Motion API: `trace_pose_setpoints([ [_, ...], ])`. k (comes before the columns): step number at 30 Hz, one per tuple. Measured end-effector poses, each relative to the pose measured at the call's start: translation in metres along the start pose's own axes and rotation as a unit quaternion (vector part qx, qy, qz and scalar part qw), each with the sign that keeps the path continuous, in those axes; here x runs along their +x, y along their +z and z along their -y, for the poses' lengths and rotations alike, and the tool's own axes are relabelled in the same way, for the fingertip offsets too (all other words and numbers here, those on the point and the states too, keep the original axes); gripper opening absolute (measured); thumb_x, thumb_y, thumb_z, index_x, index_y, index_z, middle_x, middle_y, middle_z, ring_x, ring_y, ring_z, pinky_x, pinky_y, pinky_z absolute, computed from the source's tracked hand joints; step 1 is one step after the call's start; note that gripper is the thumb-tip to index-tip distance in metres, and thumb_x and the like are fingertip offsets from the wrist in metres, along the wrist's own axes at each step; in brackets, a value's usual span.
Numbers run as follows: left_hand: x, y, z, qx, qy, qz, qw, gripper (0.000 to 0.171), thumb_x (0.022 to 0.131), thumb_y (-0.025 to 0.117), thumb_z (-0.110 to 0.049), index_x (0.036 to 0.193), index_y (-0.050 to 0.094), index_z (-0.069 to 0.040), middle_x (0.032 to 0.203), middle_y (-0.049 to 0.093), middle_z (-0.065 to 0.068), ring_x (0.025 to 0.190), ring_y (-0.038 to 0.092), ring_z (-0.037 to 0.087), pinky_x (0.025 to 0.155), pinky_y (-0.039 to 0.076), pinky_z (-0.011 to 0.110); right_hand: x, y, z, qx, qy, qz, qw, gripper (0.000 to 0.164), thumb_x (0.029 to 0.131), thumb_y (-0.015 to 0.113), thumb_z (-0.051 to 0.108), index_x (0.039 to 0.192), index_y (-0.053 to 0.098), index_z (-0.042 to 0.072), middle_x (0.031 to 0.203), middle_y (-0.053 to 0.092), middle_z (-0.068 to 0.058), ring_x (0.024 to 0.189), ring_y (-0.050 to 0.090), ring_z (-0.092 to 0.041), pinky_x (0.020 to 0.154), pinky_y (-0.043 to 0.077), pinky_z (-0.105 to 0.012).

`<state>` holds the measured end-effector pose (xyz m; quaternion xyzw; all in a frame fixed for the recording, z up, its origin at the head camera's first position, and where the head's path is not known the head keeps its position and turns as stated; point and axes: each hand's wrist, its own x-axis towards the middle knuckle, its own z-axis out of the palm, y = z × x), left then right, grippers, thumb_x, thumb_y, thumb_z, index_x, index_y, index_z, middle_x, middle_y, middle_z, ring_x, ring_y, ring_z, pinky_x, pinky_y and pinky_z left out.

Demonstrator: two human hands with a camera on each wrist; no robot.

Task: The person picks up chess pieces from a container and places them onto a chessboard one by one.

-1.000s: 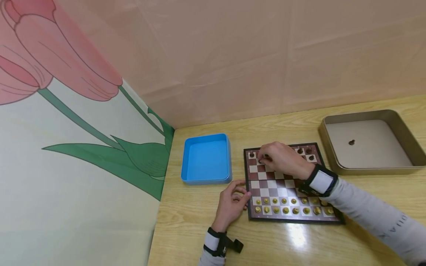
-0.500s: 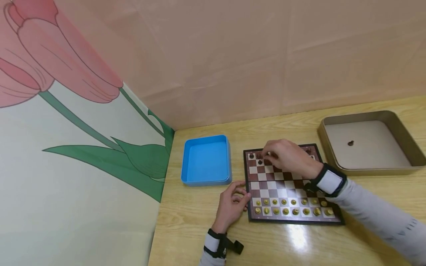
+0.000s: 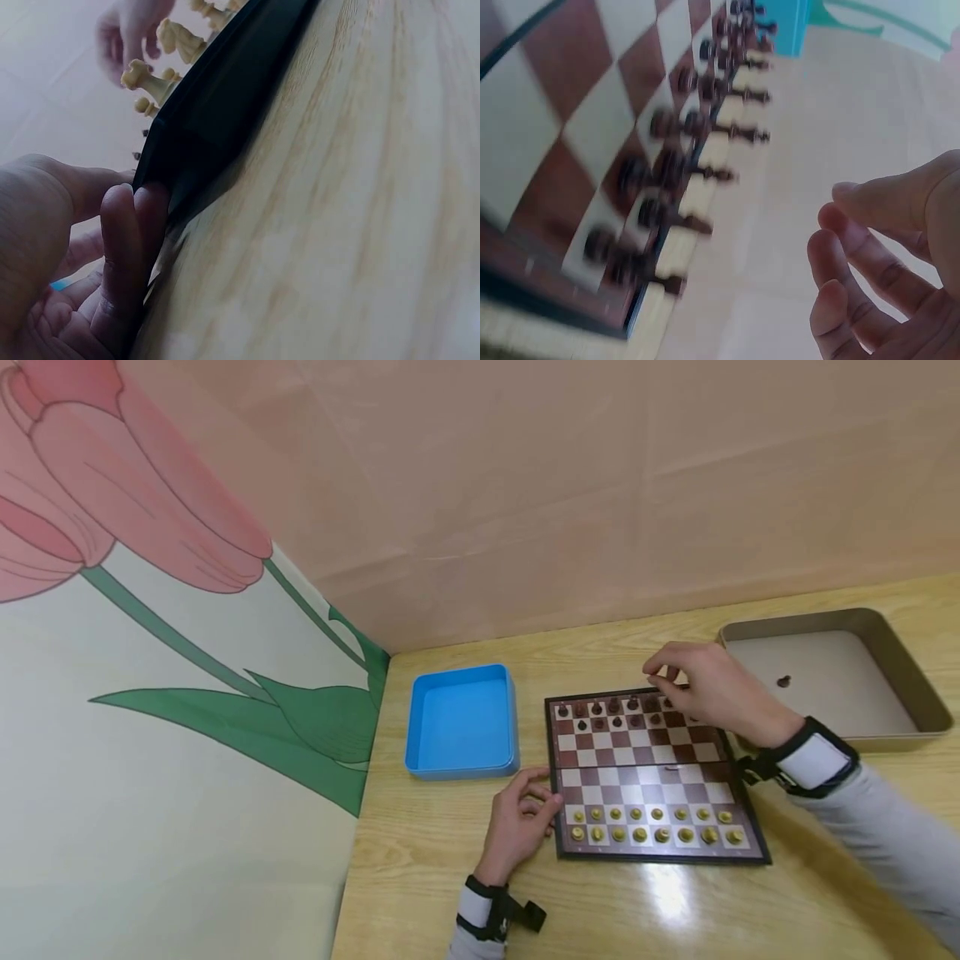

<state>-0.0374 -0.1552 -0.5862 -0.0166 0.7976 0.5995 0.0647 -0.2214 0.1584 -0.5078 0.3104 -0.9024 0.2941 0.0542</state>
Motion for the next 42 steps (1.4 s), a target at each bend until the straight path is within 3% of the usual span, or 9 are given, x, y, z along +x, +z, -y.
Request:
trace_pose_setpoints([
  [4,0.000,-0.001,-0.001,0.000,-0.001,-0.001,1.0000,0.042,0.103,0.075,-0.025,0.142,0.064,-0.019,0.098,0.075,0.004,0.067,0.072,0.008,0.059,0.066,0.029,-0.005,-0.009,-0.014,-0.008,0.007,-0.017,1.000,0.018,0.092,0.080,0.002,0.108,0.078,0.009,0.101,0.077,-0.006,0.083,0.068,-0.017,0.061,0.054,-0.029],
  [10,0.001,-0.001,0.000,-0.002,-0.001,0.001,1.0000,0.042,0.103,0.075,-0.025,0.143,0.064,-0.018,0.098,0.074,0.002,0.067,0.072,0.007,0.059,0.066,0.030,-0.015,-0.020,-0.037,-0.030,-0.007,-0.076,0.997,0.019,0.088,0.081,-0.001,0.104,0.079,0.008,0.094,0.075,-0.006,0.077,0.066,-0.017,0.057,0.051,-0.027],
  [14,0.002,-0.001,0.000,0.000,-0.002,0.000,1.0000,0.042,0.103,0.075,-0.025,0.143,0.065,-0.019,0.097,0.074,-0.001,0.068,0.072,0.006,0.059,0.066,0.030,-0.024,-0.030,-0.059,-0.043,-0.003,-0.099,0.994,0.025,0.087,0.081,-0.001,0.111,0.078,0.004,0.101,0.076,-0.013,0.079,0.069,-0.026,0.059,0.051,-0.031],
  [19,0.002,-0.001,0.000,-0.001,0.004,0.001,1.0000,0.043,0.103,0.075,-0.025,0.144,0.064,-0.017,0.098,0.074,0.000,0.067,0.072,0.006,0.059,0.066,0.030,-0.040,-0.042,-0.090,-0.057,0.059,-0.074,0.994,0.037,0.092,0.078,0.006,0.129,0.071,0.003,0.118,0.071,-0.026,0.089,0.071,-0.040,0.061,0.056,-0.047],
  [23,0.001,-0.002,0.000,-0.001,0.008,0.000,1.0000,0.043,0.103,0.075,-0.024,0.144,0.063,-0.017,0.099,0.074,0.002,0.067,0.071,0.007,0.058,0.066,0.030,-0.049,-0.041,-0.111,-0.065,0.083,-0.048,0.993,0.038,0.093,0.079,0.008,0.129,0.069,-0.002,0.121,0.069,-0.031,0.091,0.071,-0.044,0.065,0.059,-0.058],
  [28,0.001,-0.002,0.000,0.000,0.011,0.003,0.9999,0.043,0.103,0.074,-0.024,0.144,0.063,-0.017,0.098,0.075,0.003,0.066,0.071,0.006,0.058,0.066,0.031,-0.059,-0.035,-0.133,-0.065,0.097,-0.011,0.993,0.032,0.090,0.077,0.002,0.120,0.070,-0.008,0.112,0.070,-0.035,0.084,0.073,-0.046,0.062,0.061,-0.058],
  [33,0.000,-0.001,0.001,-0.004,0.008,0.003,1.0000,0.042,0.103,0.075,-0.025,0.143,0.064,-0.018,0.097,0.074,0.001,0.066,0.071,0.006,0.058,0.066,0.031,-0.070,-0.029,-0.149,-0.064,0.115,0.015,0.991,0.028,0.085,0.074,-0.001,0.113,0.072,-0.006,0.100,0.075,-0.029,0.078,0.074,-0.039,0.056,0.059,-0.043],
  [37,-0.001,-0.001,0.001,-0.009,0.008,0.001,0.9999,0.043,0.103,0.075,-0.024,0.143,0.064,-0.016,0.097,0.074,0.001,0.066,0.071,0.006,0.057,0.066,0.031,-0.077,-0.024,-0.152,-0.064,0.131,0.008,0.989,0.025,0.087,0.076,0.003,0.109,0.073,-0.006,0.090,0.076,-0.022,0.074,0.071,-0.034,0.054,0.053,-0.037],
  [42,-0.001,-0.002,0.000,-0.011,0.007,0.002,0.9999,0.043,0.103,0.075,-0.023,0.143,0.064,-0.016,0.097,0.074,0.000,0.066,0.071,0.006,0.058,0.066,0.032,-0.082,-0.019,-0.149,-0.066,0.166,-0.028,0.984,0.022,0.094,0.076,0.015,0.107,0.073,-0.003,0.086,0.075,-0.023,0.070,0.070,-0.036,0.047,0.052,-0.043],
])
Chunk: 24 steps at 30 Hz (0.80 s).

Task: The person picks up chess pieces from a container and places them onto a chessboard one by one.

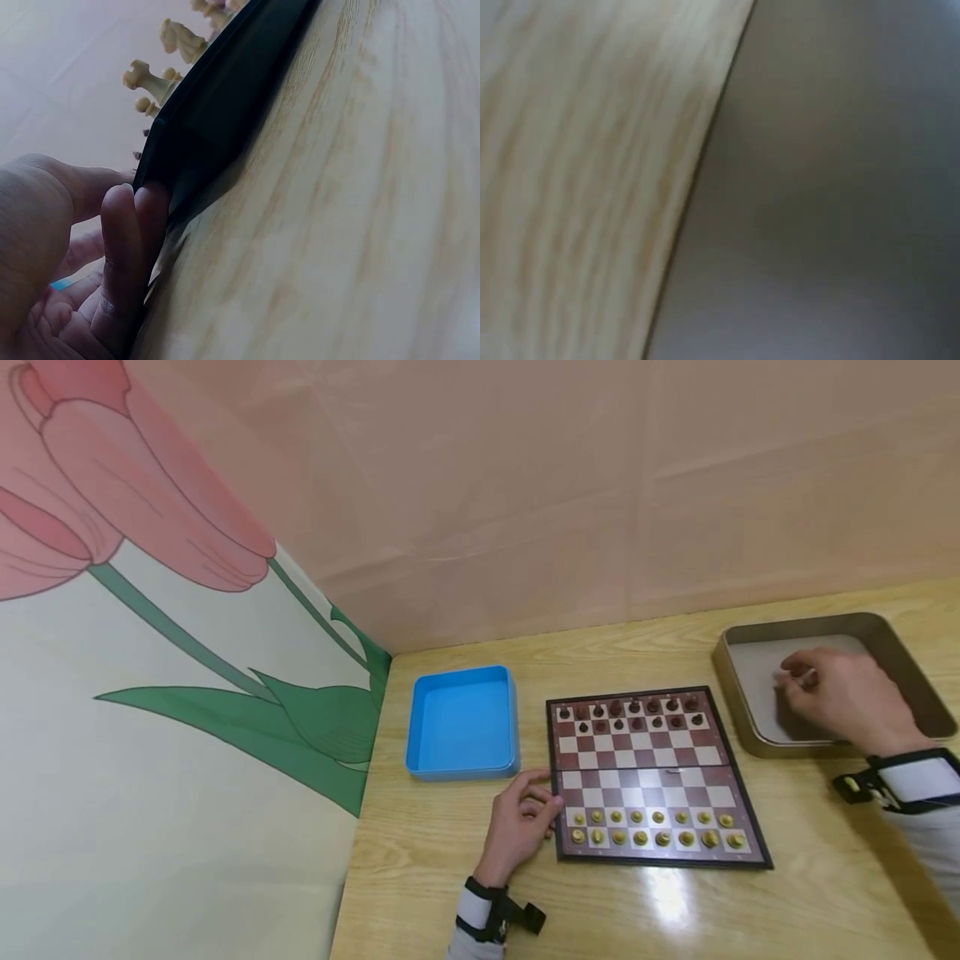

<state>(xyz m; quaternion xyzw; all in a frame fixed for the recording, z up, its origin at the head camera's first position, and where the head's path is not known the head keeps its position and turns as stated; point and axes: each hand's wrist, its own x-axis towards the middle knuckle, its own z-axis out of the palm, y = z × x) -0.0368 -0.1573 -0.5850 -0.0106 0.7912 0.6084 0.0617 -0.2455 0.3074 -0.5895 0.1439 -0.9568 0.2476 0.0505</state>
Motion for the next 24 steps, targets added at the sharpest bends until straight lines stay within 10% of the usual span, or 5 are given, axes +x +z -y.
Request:
trace_pose_setpoints([
  [9,0.0009,0.0021,0.0028,0.008,-0.001,0.000,1.0000,0.042,0.103,0.075,-0.025,0.143,0.064,-0.019,0.097,0.074,0.001,0.066,0.072,0.007,0.057,0.066,0.031,-0.0029,0.0056,-0.0024,-0.028,-0.004,0.000,1.000,0.019,0.090,0.074,0.011,0.101,0.073,-0.005,0.083,0.073,-0.020,0.069,0.069,-0.036,0.051,0.054,-0.055],
  [24,0.0003,0.0022,0.0022,0.010,-0.006,-0.002,0.9999,0.041,0.103,0.075,-0.023,0.142,0.065,-0.019,0.098,0.075,0.002,0.066,0.071,0.007,0.057,0.065,0.030,-0.0048,0.0066,0.0003,-0.037,-0.030,-0.018,0.999,0.014,0.086,0.076,0.007,0.095,0.071,-0.002,0.074,0.070,-0.009,0.063,0.064,-0.025,0.050,0.048,-0.041],
])
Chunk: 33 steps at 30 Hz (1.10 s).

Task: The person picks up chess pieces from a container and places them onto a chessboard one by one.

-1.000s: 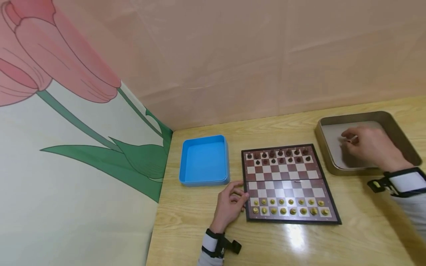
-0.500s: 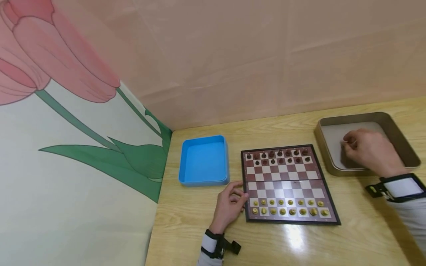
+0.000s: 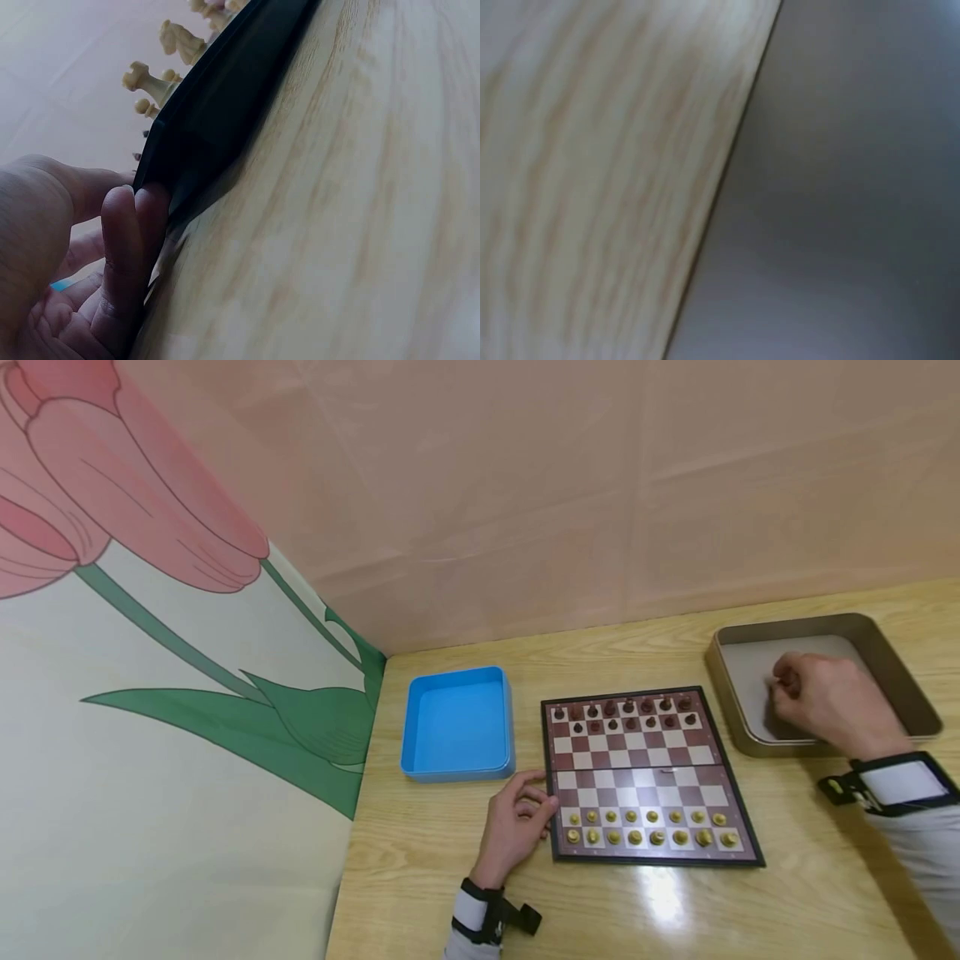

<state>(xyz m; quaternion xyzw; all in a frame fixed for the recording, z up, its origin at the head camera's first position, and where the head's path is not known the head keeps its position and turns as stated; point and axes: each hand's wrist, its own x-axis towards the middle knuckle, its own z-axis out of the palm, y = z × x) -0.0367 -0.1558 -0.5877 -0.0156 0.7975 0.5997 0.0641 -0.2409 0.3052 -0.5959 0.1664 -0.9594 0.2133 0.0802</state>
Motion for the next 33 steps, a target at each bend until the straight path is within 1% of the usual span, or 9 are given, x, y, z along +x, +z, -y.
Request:
trace_pose_setpoints([
  [4,0.000,0.000,0.000,-0.003,0.001,-0.001,1.0000,0.042,0.102,0.076,-0.023,0.142,0.064,-0.018,0.099,0.075,0.005,0.066,0.071,0.009,0.056,0.065,0.030,0.000,-0.001,0.001,-0.001,-0.003,-0.011,1.000,0.011,0.086,0.077,0.006,0.091,0.070,-0.001,0.072,0.069,-0.009,0.061,0.062,-0.024,0.048,0.046,-0.039],
  [8,0.000,0.000,0.000,-0.004,-0.001,-0.002,1.0000,0.042,0.102,0.076,-0.023,0.143,0.064,-0.018,0.099,0.075,0.005,0.067,0.071,0.009,0.057,0.065,0.029,0.002,-0.001,0.001,0.002,-0.007,-0.025,1.000,0.011,0.087,0.076,0.005,0.092,0.071,-0.002,0.075,0.071,-0.015,0.061,0.064,-0.028,0.048,0.049,-0.043],
  [13,0.001,0.000,0.002,-0.002,-0.003,-0.002,1.0000,0.042,0.102,0.076,-0.023,0.142,0.065,-0.020,0.097,0.074,0.000,0.066,0.071,0.007,0.057,0.065,0.030,0.000,-0.003,0.003,0.024,0.027,-0.020,0.999,0.014,0.090,0.075,0.010,0.097,0.072,-0.001,0.083,0.074,-0.024,0.068,0.069,-0.037,0.048,0.052,-0.050],
  [14,0.001,0.000,0.002,-0.003,-0.002,-0.002,1.0000,0.042,0.102,0.076,-0.024,0.142,0.065,-0.020,0.097,0.074,0.000,0.066,0.071,0.007,0.057,0.065,0.030,0.000,-0.004,0.004,0.028,0.034,-0.019,0.999,0.014,0.090,0.075,0.011,0.098,0.072,-0.001,0.084,0.074,-0.024,0.069,0.069,-0.038,0.047,0.051,-0.049],
  [17,0.001,0.000,0.001,-0.003,-0.001,-0.001,1.0000,0.042,0.102,0.076,-0.024,0.142,0.065,-0.021,0.097,0.074,-0.001,0.066,0.071,0.007,0.057,0.066,0.031,-0.001,-0.007,0.007,0.036,0.038,-0.028,0.998,0.013,0.091,0.075,0.011,0.100,0.073,0.002,0.086,0.075,-0.024,0.069,0.069,-0.038,0.046,0.049,-0.042],
  [21,0.001,0.000,0.000,-0.002,-0.003,-0.001,1.0000,0.041,0.102,0.076,-0.024,0.141,0.065,-0.022,0.097,0.074,-0.001,0.066,0.071,0.007,0.057,0.066,0.031,-0.001,-0.016,0.017,0.042,0.020,-0.047,0.998,0.011,0.092,0.076,0.012,0.101,0.075,0.007,0.088,0.077,-0.019,0.072,0.068,-0.035,0.046,0.042,-0.029],
  [26,0.001,-0.001,0.000,-0.004,-0.006,-0.003,1.0000,0.041,0.101,0.077,-0.023,0.141,0.065,-0.021,0.097,0.074,-0.001,0.066,0.071,0.007,0.057,0.066,0.030,0.002,-0.031,0.042,0.047,-0.024,-0.073,0.996,0.011,0.091,0.077,0.013,0.100,0.076,0.008,0.089,0.077,-0.014,0.075,0.068,-0.033,0.048,0.038,-0.020],
  [30,0.001,-0.001,0.001,-0.008,-0.002,-0.002,1.0000,0.042,0.102,0.077,-0.023,0.141,0.065,-0.019,0.098,0.075,0.003,0.067,0.071,0.008,0.057,0.065,0.029,0.007,-0.042,0.068,0.042,-0.076,-0.108,0.990,0.014,0.086,0.081,0.012,0.099,0.077,0.008,0.083,0.077,-0.011,0.069,0.068,-0.028,0.048,0.036,-0.014],
  [33,0.000,0.000,0.001,-0.010,0.003,-0.002,0.9999,0.042,0.102,0.076,-0.023,0.142,0.065,-0.018,0.098,0.075,0.006,0.067,0.071,0.009,0.057,0.065,0.029,0.011,-0.045,0.087,0.035,-0.105,-0.123,0.986,0.018,0.083,0.082,0.011,0.100,0.078,0.008,0.082,0.076,-0.011,0.064,0.066,-0.024,0.046,0.035,-0.015],
])
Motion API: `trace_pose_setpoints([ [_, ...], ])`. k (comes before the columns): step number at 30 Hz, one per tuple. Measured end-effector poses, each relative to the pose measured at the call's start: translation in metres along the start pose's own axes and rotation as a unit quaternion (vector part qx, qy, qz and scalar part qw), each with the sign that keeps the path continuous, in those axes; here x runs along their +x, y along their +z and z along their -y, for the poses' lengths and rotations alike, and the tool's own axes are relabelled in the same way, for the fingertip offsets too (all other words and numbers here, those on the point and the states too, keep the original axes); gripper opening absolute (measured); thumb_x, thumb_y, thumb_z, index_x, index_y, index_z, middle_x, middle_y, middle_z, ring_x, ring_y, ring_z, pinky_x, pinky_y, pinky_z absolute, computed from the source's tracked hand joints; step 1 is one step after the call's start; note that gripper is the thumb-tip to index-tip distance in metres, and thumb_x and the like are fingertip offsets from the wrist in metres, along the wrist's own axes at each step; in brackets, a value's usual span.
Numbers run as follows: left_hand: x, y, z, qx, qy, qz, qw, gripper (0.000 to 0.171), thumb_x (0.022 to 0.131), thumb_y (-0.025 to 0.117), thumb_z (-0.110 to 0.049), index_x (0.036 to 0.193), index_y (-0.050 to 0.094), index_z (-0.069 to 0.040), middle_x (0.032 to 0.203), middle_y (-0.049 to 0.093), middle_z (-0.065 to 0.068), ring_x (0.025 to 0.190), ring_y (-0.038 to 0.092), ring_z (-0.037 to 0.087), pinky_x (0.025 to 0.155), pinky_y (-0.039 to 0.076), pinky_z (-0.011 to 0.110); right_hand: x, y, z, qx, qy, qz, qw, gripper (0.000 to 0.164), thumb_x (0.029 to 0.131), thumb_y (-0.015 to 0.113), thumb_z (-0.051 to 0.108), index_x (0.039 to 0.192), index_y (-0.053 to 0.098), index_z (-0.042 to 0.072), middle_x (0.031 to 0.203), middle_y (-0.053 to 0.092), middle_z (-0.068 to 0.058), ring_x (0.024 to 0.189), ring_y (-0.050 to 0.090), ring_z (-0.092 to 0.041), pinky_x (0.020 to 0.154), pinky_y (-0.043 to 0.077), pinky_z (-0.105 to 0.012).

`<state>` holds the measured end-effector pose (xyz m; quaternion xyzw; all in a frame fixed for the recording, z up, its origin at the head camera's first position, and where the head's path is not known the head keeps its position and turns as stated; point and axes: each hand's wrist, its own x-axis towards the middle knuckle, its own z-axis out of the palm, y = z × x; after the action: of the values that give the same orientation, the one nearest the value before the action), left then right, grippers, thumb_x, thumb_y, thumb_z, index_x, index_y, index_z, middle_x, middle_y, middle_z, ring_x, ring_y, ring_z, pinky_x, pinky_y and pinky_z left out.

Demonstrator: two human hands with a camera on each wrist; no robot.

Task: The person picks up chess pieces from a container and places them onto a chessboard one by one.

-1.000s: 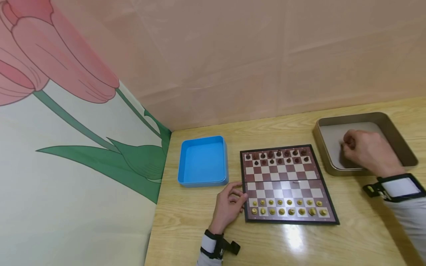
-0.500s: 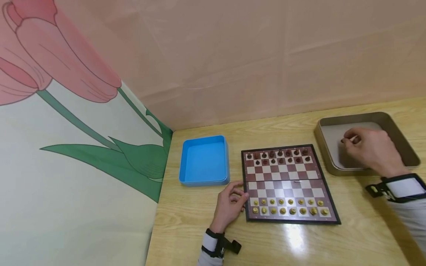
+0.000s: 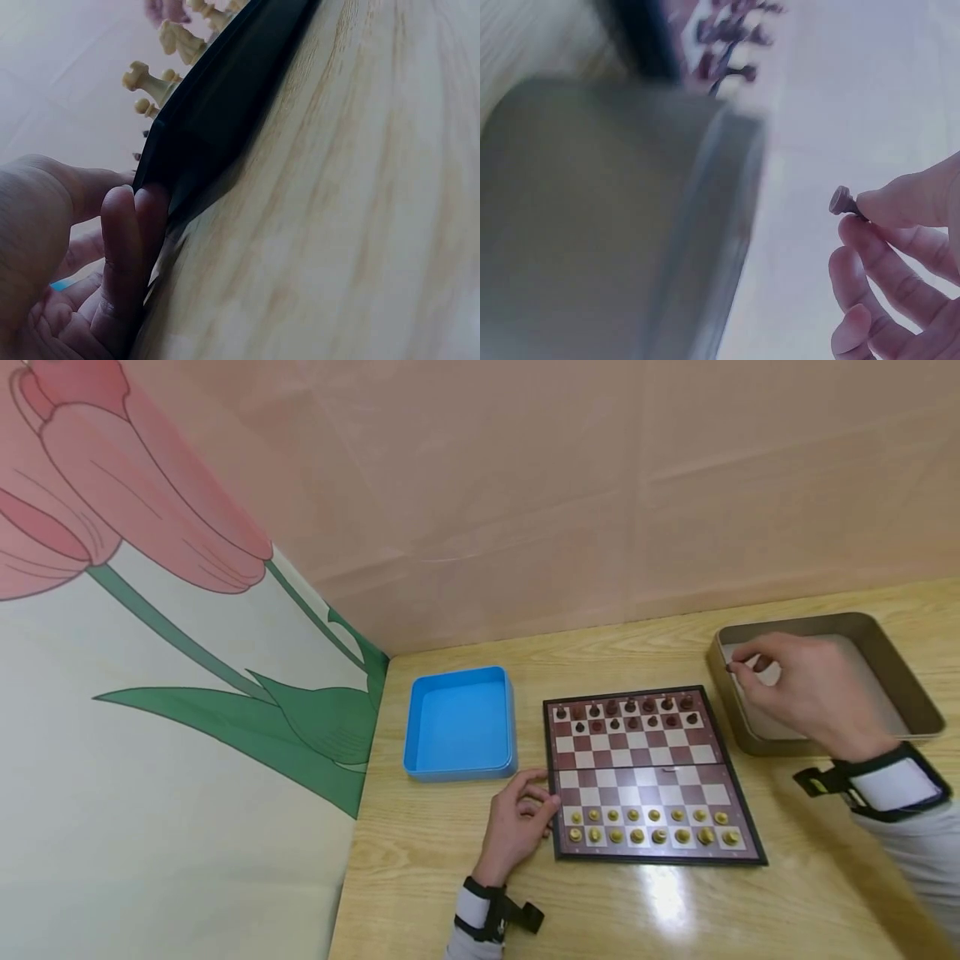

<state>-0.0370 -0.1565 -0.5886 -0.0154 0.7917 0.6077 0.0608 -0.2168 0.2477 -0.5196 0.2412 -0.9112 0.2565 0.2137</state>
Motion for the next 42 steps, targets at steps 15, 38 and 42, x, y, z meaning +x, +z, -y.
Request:
trace_pose_setpoints([
  [15,-0.001,0.001,0.001,-0.001,0.001,-0.003,1.0000,0.042,0.102,0.076,-0.022,0.142,0.065,-0.018,0.099,0.075,0.007,0.067,0.071,0.008,0.057,0.065,0.029,0.034,0.035,0.074,0.051,-0.056,0.075,0.994,0.018,0.084,0.085,0.006,0.100,0.078,0.010,0.095,0.078,-0.008,0.070,0.065,-0.015,0.054,0.046,-0.026],
  [38,0.002,0.001,-0.003,0.010,-0.009,0.005,0.9999,0.042,0.102,0.075,-0.020,0.142,0.064,-0.016,0.100,0.075,0.006,0.067,0.071,0.006,0.057,0.065,0.028,0.060,0.072,0.114,0.100,-0.079,0.164,0.978,0.014,0.094,0.082,0.013,0.107,0.079,0.016,0.107,0.079,-0.004,0.086,0.072,-0.015,0.071,0.063,-0.036],
  [42,0.001,0.000,-0.004,0.012,-0.009,0.002,0.9999,0.042,0.102,0.075,-0.019,0.143,0.064,-0.016,0.100,0.075,0.006,0.067,0.071,0.007,0.057,0.065,0.028,0.063,0.081,0.120,0.117,-0.094,0.182,0.972,0.016,0.094,0.081,0.012,0.110,0.080,0.017,0.107,0.077,0.000,0.087,0.071,-0.011,0.071,0.062,-0.032],
])
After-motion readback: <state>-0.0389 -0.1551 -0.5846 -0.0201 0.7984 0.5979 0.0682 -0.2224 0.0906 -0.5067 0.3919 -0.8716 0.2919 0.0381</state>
